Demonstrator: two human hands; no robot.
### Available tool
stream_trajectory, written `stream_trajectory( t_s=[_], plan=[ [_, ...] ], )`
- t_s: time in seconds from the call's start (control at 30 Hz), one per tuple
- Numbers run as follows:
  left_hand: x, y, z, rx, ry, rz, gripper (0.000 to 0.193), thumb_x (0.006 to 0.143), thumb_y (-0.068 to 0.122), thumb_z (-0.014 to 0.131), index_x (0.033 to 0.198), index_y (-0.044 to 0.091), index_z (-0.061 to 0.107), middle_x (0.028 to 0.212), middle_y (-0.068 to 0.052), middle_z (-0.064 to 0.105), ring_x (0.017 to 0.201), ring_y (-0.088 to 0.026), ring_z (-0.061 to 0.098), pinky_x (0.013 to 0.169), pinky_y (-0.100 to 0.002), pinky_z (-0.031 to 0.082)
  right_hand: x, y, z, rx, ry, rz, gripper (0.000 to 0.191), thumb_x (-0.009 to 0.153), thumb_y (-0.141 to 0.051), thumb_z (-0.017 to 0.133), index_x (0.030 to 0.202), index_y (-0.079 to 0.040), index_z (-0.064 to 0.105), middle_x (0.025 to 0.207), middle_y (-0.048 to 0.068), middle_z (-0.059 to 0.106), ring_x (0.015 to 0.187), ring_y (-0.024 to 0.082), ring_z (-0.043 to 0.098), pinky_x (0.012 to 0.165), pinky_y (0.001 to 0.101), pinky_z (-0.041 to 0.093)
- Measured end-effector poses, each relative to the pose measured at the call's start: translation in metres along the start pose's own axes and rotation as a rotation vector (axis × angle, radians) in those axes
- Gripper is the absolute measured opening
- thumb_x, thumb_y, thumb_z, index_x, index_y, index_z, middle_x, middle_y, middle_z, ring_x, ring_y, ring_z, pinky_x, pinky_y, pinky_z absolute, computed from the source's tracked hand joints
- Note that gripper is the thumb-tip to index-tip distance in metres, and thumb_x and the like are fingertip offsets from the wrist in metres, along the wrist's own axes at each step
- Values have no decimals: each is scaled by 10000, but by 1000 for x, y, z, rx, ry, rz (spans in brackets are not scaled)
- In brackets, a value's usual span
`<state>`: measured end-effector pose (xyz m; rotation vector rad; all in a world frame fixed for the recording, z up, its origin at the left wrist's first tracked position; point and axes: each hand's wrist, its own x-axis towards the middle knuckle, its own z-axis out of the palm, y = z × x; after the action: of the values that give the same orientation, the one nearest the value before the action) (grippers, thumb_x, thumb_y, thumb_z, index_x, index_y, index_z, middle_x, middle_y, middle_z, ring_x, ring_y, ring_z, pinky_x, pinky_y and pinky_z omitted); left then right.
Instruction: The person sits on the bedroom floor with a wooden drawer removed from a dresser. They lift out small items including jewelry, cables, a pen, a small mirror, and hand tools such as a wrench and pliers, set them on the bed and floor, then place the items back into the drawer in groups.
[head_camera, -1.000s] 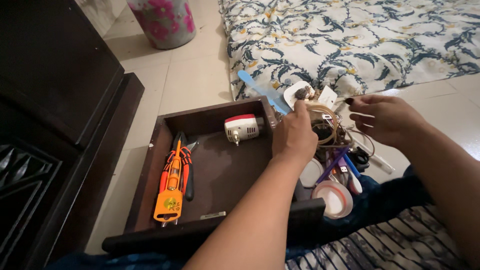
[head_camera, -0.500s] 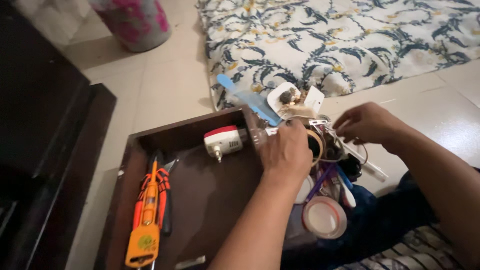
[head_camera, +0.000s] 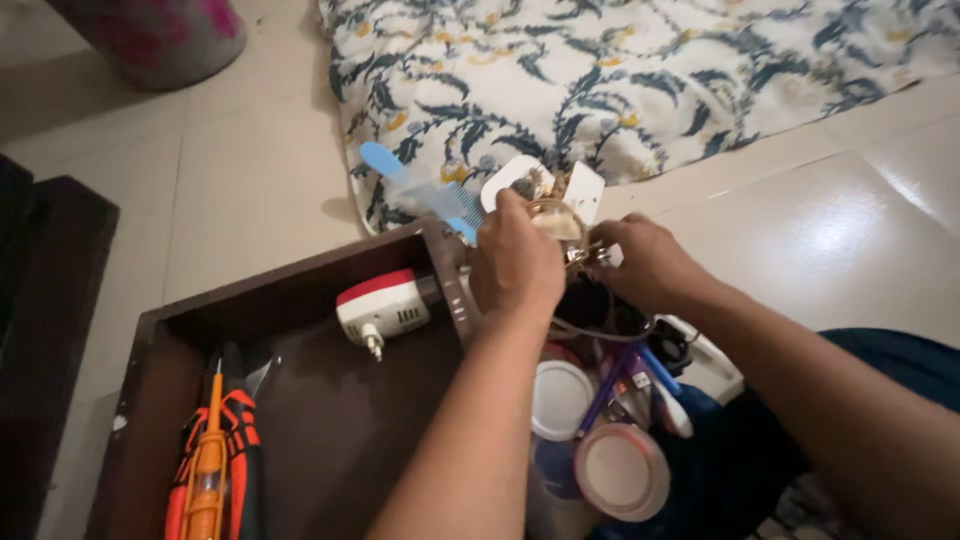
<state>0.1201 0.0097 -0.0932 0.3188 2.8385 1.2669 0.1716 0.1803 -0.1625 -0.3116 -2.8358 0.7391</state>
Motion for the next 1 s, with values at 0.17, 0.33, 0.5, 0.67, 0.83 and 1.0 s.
stream_trajectory(
  t_s=[0.17, 0.33, 0.5, 0.67, 0.83, 1.0],
  plan=[
    [3, -3, 0, 114, -16, 53, 274, 885, 147, 589, 1148, 73, 566, 1094, -208, 704, 1013, -456, 676, 840, -581, 523, 9, -8, 0, -52, -145, 108, 369, 809, -329, 793, 1051, -54, 750, 966, 191, 764, 915, 357, 739, 813, 441, 580],
    [15, -2, 11, 202, -1, 85, 240, 909, 140, 577, 1140, 75, 589, 1025, -212, 725, 954, -459, 693, 815, -582, 531, 3, 0, -14, -58, -171, 187, 322, 843, -374, 779, 941, -67, 798, 883, 188, 760, 836, 357, 741, 787, 436, 580],
    [19, 2, 25, 224, 18, 118, 203, 880, 220, 649, 1021, 75, 648, 937, -198, 741, 899, -409, 723, 786, -523, 558, -2, 22, -45, 92, -25, 253, 258, 867, -285, 727, 1034, -107, 810, 923, 148, 783, 810, 297, 774, 768, 403, 589],
    [19, 2, 28, 229, -42, 70, 201, 858, 235, 659, 994, 88, 672, 907, -180, 749, 888, -398, 722, 798, -512, 554, -9, 22, -63, 146, 196, 221, 213, 882, -257, 763, 967, -62, 788, 893, 142, 780, 822, 255, 762, 749, 389, 579],
    [25, -7, 35, 190, -45, 62, 220, 863, 261, 663, 1003, 94, 691, 911, -173, 750, 904, -387, 723, 819, -501, 550, -8, 6, -48, 149, 147, 163, 181, 727, -165, 847, 842, -57, 759, 797, 102, 728, 775, 258, 729, 726, 387, 577],
    [40, -23, 44, -178, 159, 132, 226, 918, 246, 607, 1014, 48, 659, 931, -159, 750, 922, -356, 727, 807, -457, 550, -11, -1, -29, 193, 59, 193, 244, 731, -147, 837, 961, -94, 777, 930, 108, 696, 876, 251, 724, 789, 380, 574]
  ],
)
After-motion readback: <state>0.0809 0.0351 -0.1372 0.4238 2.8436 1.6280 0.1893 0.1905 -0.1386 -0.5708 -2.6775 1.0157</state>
